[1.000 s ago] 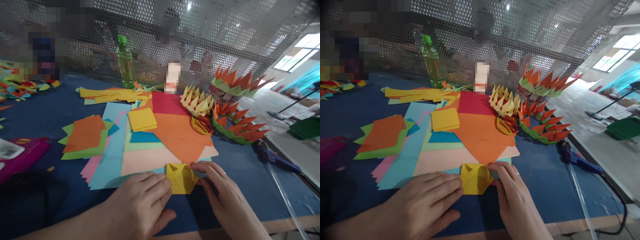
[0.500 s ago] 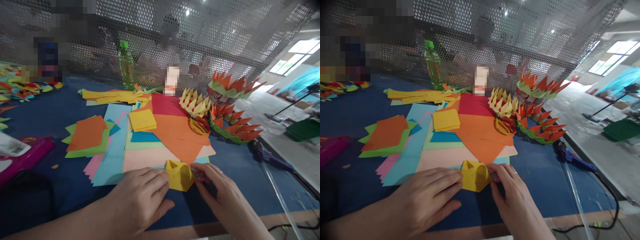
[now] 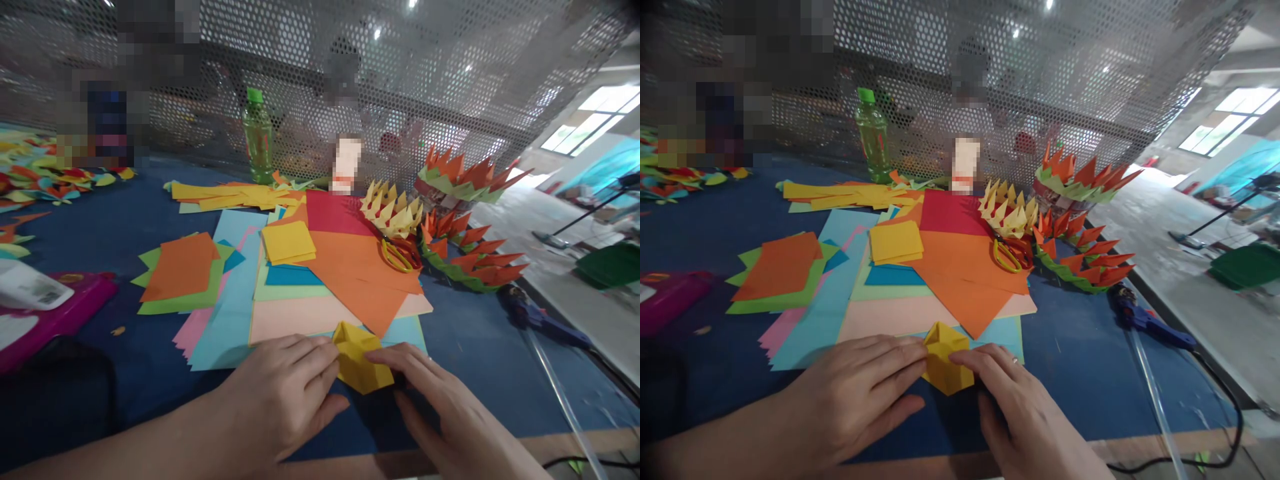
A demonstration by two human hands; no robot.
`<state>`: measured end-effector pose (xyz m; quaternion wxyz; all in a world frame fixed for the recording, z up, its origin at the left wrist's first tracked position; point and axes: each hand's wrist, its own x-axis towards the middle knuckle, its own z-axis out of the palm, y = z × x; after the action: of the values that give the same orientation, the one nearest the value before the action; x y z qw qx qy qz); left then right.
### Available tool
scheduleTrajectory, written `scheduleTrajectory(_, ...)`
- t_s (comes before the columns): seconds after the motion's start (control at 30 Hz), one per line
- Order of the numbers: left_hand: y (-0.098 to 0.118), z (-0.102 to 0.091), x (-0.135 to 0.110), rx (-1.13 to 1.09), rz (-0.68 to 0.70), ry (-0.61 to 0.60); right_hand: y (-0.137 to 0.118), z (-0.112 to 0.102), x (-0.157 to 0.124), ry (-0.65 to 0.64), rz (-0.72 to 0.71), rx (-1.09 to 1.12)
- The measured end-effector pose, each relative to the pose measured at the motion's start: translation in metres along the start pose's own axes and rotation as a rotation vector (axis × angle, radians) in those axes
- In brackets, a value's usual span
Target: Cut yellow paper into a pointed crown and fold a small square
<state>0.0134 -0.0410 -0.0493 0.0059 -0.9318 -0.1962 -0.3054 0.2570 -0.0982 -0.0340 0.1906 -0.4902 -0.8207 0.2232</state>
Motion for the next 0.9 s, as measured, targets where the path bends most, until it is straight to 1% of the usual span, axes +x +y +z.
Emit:
scheduleTrajectory(0.07, 0.0, 0.0, 0.0, 0.001, 0.003, 0.002, 0.002, 0.001, 0.003, 0.048, 0.005, -0.017)
scheduleTrajectory(0.13, 0.0, 0.0, 0.0, 0.002, 0.007, 0.015, 0.005, 0.004, 0.006, 0.136, 0.004, -0.067)
scheduleTrajectory(0.27, 0.0, 0.001, 0.0, -0.002, 0.005, 0.018, 0.009, 0.009, 0.008, 0.281, -0.069, -0.202)
scheduleTrajectory(0.37, 0.001, -0.001, 0.0, 0.005, 0.004, -0.007, 0.005, 0.011, 0.007, 0.332, -0.119, -0.287)
scheduleTrajectory(0.43, 0.003, -0.002, 0.0, 0.006, 0.007, -0.024, 0.003, 0.011, 0.005, 0.321, -0.165, -0.305)
scheduleTrajectory(0.57, 0.005, -0.002, 0.0, -0.01, 0.002, -0.044, 0.005, 0.012, 0.001, 0.243, -0.268, -0.274)
scheduleTrajectory(0.77, 0.005, 0.001, -0.002, 0.004, -0.012, -0.055, 0.005, 0.014, 0.003, 0.209, -0.395, -0.185)
scheduleTrajectory(0.83, 0.006, 0.001, -0.003, 0.02, -0.008, -0.044, 0.001, 0.014, 0.005, 0.209, -0.41, -0.146)
scheduleTrajectory(0.9, 0.008, 0.0, -0.003, 0.029, 0.023, -0.018, -0.001, 0.012, 0.007, 0.189, -0.376, -0.113)
